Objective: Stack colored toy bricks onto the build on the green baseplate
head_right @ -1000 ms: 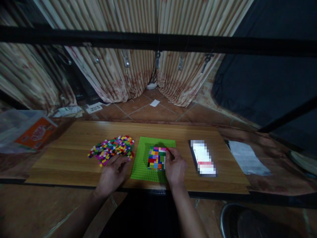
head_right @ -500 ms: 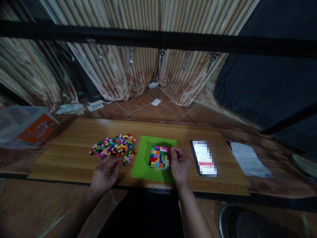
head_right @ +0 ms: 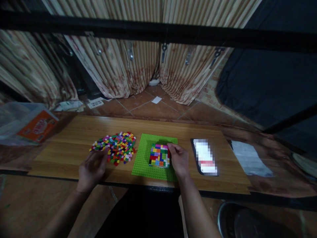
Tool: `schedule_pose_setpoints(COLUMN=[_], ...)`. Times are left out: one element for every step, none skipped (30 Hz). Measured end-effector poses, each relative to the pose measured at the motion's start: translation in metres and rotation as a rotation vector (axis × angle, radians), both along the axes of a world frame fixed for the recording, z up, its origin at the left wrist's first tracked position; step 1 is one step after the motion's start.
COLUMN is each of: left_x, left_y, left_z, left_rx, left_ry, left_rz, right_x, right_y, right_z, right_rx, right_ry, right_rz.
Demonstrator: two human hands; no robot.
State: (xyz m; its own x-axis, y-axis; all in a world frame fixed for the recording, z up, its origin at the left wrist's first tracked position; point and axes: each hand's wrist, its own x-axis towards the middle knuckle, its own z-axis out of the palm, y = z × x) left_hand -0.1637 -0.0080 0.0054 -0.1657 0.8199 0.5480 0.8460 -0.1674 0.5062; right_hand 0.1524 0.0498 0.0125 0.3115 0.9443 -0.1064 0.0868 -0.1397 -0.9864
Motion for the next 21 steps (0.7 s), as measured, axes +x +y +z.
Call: schedule_pose_setpoints(left_x=[-0.003, -0.006, -0.008, -0.011, -0.012, -0.013, -0.013, -0.013, -0.012, -0.011, -0.009, -0.008, -0.007, -0.006, -0.005, -0.005, -0.006, -0.006, -0.006, -0.007, -0.007], left_y=[0.0, 0.0, 0.0, 0.0, 0.0, 0.0, 0.0, 0.0, 0.001, 0.001, 0.0, 0.0, 0.0, 0.0, 0.0, -0.001, -0.001, -0.001, -0.001, -0.001, 0.0], left_z=[0.0, -0.001, -0.001, -0.002, -0.004, -0.005, -0.006, -0.008, -0.008, -0.009, -0.009, -0.009, -0.009, -0.008, -0.008, -0.008, -0.008, -0.009, -0.009, -0.01, -0.011], left_rx=[0.002, 0.002, 0.0, -0.003, -0.007, -0.009, -0.011, -0.012, -0.015, -0.022, -0.03, -0.041, -0.048, -0.052, -0.054, -0.056, -0.059, -0.064, -0.071, -0.077, -0.08], left_ry=[-0.004, -0.005, -0.005, -0.004, -0.005, -0.009, -0.012, -0.015, -0.018, -0.019, -0.022, -0.023, -0.02, -0.015, -0.008, -0.003, -0.001, -0.002, -0.008, -0.015, -0.02], left_rz=[0.009, 0.018, 0.027, 0.035, 0.042, 0.049, 0.054, 0.057, 0.059, 0.057, 0.056, 0.058, 0.061, 0.06, 0.055, 0.047, 0.04, 0.037, 0.038, 0.046, 0.057], right_x=[0.0, 0.0, 0.0, 0.0, 0.0, 0.0, -0.001, -0.001, -0.002, -0.002, -0.002, -0.003, -0.003, -0.003, -0.004, -0.004, -0.003, -0.003, -0.003, -0.003, -0.003], right_y=[0.0, 0.0, 0.0, 0.0, 0.001, 0.001, 0.001, 0.001, 0.001, 0.001, 0.001, 0.0, -0.001, -0.001, -0.002, -0.003, -0.003, -0.004, -0.004, -0.005, -0.005], right_z=[0.0, 0.0, 0.0, 0.0, 0.0, 0.0, 0.0, 0.001, 0.002, 0.003, 0.004, 0.005, 0.005, 0.006, 0.005, 0.004, 0.003, 0.001, 0.0, -0.002, -0.003], right_rx=[-0.004, -0.007, -0.01, -0.012, -0.012, -0.009, -0.004, -0.002, -0.003, -0.006, -0.013, -0.021, -0.029, -0.035, -0.038, -0.038, -0.036, -0.031, -0.025, -0.018, -0.009], right_ry=[0.001, -0.002, -0.008, -0.013, -0.015, -0.012, -0.007, -0.004, -0.005, -0.008, -0.013, -0.018, -0.02, -0.018, -0.011, -0.004, 0.002, 0.005, 0.006, 0.006, 0.009], right_rz=[0.005, 0.007, 0.008, 0.004, -0.003, -0.009, -0.012, -0.014, -0.011, -0.008, -0.004, -0.004, -0.001, 0.0, 0.006, 0.017, 0.034, 0.053, 0.066, 0.074, 0.077])
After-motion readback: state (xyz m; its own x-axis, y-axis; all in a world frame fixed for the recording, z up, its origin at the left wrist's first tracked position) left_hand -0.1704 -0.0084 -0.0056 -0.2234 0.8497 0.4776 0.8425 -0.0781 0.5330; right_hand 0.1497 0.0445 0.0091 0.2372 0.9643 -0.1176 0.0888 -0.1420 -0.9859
